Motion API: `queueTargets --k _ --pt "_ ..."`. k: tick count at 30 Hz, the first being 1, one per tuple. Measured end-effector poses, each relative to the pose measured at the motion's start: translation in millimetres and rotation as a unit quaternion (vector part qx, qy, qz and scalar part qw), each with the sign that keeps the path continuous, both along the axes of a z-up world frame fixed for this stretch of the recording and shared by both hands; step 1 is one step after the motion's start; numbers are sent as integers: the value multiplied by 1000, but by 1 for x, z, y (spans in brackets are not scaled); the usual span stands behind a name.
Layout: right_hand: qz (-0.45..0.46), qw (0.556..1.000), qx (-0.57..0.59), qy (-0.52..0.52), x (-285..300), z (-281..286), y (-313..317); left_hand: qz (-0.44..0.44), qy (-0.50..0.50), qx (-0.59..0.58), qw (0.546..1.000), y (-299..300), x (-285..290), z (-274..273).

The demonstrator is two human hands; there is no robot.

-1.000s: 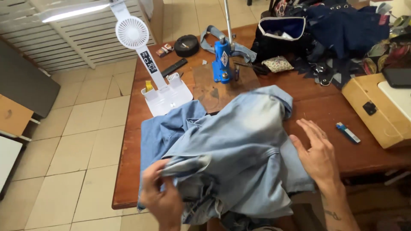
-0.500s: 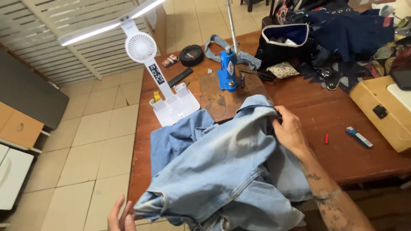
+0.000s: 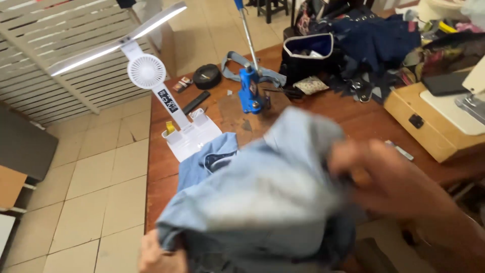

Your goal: Using a small tool to pick at the seams of denim jeans on a workbench

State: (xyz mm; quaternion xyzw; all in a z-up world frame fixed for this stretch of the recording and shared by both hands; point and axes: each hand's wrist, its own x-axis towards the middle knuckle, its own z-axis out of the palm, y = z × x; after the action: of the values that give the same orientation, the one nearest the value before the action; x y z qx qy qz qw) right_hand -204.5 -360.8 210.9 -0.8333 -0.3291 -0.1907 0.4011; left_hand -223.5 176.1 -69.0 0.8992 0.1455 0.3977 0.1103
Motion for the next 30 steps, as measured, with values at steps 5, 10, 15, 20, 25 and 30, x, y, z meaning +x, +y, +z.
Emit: queueTargets --k 5,10,15,20,25,30 --pt "82 746 -380 541 -83 12 13 -22 -101 26 994 -10 6 72" --pt "-186 862 -149 447 -74 -99 -68 -42 -97 12 994 -26 37 -13" --pt "-382 885 -193 184 -39 -168 -125 -35 26 -454 890 42 64 -94" --pt "-323 888 -323 -45 81 -284 -155 117 -90 -568 810 50 84 -149" --pt "-300 905 -299 -32 216 -280 -157 -44 -110 -49 992 -88 2 36" --pt "-287 900 -322 -61 283 -286 -158 -109 56 -123 985 -53 -20 58"
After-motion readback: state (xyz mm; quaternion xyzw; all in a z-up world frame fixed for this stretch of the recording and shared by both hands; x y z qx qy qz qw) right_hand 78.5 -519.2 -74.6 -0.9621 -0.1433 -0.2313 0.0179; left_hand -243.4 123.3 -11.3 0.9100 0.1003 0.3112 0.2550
